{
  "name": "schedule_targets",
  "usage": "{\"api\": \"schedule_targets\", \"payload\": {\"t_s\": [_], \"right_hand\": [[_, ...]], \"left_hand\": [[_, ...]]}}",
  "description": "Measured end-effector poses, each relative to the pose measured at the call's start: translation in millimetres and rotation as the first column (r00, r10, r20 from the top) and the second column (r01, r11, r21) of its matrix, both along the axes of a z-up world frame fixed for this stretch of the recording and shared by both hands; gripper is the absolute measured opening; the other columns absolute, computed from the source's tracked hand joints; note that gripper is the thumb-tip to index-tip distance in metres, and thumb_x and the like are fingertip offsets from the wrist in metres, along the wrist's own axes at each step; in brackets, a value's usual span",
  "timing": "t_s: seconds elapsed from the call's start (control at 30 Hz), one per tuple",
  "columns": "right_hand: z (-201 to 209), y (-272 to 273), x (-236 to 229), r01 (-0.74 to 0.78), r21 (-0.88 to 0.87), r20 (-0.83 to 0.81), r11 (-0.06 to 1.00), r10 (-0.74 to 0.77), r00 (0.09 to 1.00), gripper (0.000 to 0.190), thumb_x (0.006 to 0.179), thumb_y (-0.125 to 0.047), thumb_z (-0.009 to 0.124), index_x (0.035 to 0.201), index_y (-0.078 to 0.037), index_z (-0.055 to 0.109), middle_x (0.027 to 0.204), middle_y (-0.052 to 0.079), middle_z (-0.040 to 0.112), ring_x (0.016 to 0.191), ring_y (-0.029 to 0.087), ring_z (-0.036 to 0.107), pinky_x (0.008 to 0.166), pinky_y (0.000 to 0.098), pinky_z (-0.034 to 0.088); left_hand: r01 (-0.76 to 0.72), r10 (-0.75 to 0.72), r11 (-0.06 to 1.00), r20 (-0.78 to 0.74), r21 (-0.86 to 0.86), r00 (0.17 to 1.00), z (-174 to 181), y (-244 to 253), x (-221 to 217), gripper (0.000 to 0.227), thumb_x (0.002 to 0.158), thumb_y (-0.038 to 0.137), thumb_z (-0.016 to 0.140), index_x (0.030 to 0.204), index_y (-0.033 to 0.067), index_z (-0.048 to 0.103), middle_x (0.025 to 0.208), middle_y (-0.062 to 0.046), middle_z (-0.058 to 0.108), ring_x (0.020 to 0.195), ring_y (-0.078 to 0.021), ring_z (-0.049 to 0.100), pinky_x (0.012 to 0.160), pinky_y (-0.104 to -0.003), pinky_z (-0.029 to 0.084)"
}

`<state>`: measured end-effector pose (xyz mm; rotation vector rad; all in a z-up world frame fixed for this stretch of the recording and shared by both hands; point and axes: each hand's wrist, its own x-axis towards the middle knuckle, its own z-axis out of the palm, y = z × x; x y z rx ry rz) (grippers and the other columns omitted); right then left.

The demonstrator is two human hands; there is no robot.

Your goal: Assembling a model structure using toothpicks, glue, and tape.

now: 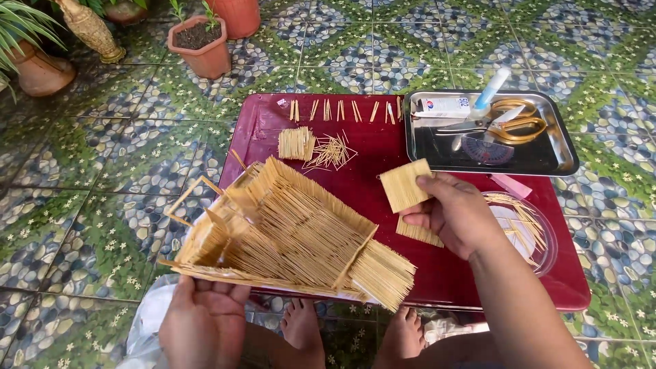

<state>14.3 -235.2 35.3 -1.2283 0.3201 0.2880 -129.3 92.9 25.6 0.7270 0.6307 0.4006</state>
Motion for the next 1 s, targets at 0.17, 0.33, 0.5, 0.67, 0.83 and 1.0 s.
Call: {"api": "schedule_targets", "payload": {"t_s": [0.17, 0.33, 0.5, 0.67, 0.83, 1.0], "right_hand": [[3.4, 16.9, -5.2, -0.065, -0.029, -0.084, 0.997, 0.062, 0.995, 0.030, 0.103, -0.008, 0.055, 0.125, 0.011, 0.060, 0.108, 0.026, 0.066, 0.089, 0.031, 0.066, 0.079, 0.0395, 0.058], [-13.8, 3.5, 8.5, 0.021, -0.105, 0.010, 0.994, -0.020, 1.000, 0.020, 0.105, -0.009, 0.059, 0.115, 0.008, 0.063, 0.104, 0.018, 0.064, 0.083, 0.024, 0.063, 0.071, 0.0305, 0.058], [-7.3, 0.3, 7.1, 0.119, -0.089, 0.110, 0.989, -0.109, 0.988, 0.017, 0.106, -0.009, 0.058, 0.114, 0.005, 0.063, 0.097, 0.017, 0.066, 0.072, 0.022, 0.061, 0.065, 0.0297, 0.052], [-4.8, -6.0, 6.7, 0.200, -0.178, 0.159, 0.964, -0.172, 0.972, 0.011, 0.105, -0.011, 0.064, 0.104, -0.001, 0.067, 0.087, 0.009, 0.063, 0.073, 0.016, 0.057, 0.069, 0.0293, 0.052], [2.4, -15.5, 4.9, 0.271, -0.312, 0.262, 0.911, -0.192, 0.946, 0.013, 0.108, -0.014, 0.063, 0.101, -0.004, 0.068, 0.075, 0.006, 0.058, 0.067, 0.013, 0.055, 0.067, 0.0276, 0.053], [14.3, -15.9, -2.4, 0.366, -0.389, 0.426, 0.845, -0.187, 0.885, 0.005, 0.104, -0.007, 0.065, 0.107, -0.003, 0.068, 0.079, 0.004, 0.062, 0.066, 0.010, 0.056, 0.057, 0.0219, 0.046]], "left_hand": [[-0.100, 0.096, 0.991, -0.058, -0.084, 0.994, -24.8, -13.1, -12.1, 0.043, 0.114, 0.022, 0.026, 0.145, -0.0027, 0.043, 0.142, -0.016, 0.058, 0.128, -0.0330, 0.060, 0.106, -0.059, 0.052], [-0.153, 0.139, 0.978, -0.103, -0.143, 0.985, -16.2, -35.7, -10.7, 0.044, 0.110, 0.017, 0.025, 0.145, -0.0044, 0.041, 0.146, -0.021, 0.052, 0.133, -0.0382, 0.055, 0.112, -0.063, 0.048], [-0.269, 0.236, 0.948, -0.194, -0.168, 0.952, -12.8, -49.1, -10.3, 0.031, 0.113, 0.012, 0.028, 0.138, -0.0008, 0.041, 0.135, -0.017, 0.052, 0.120, -0.0271, 0.055, 0.111, -0.060, 0.050], [-0.038, -0.029, 0.984, -0.366, -0.175, 0.930, -96.6, -42.0, -35.1, 0.039, 0.108, 0.006, 0.034, 0.144, 0.0070, 0.048, 0.117, -0.022, 0.056, 0.095, -0.0287, 0.056, 0.076, -0.047, 0.052], [0.139, -0.247, 0.954, -0.436, -0.264, 0.866, -91.1, -61.7, -46.2, 0.051, 0.102, 0.010, 0.033, 0.152, 0.0119, 0.047, 0.124, -0.032, 0.065, 0.100, -0.0375, 0.064, 0.070, -0.050, 0.054], [0.376, -0.442, 0.897, -0.450, -0.233, 0.776, -71.9, -82.2, -46.9, 0.050, 0.101, 0.002, 0.041, 0.150, 0.0072, 0.045, 0.136, -0.028, 0.071, 0.094, -0.0400, 0.074, 0.061, -0.042, 0.059]]}}
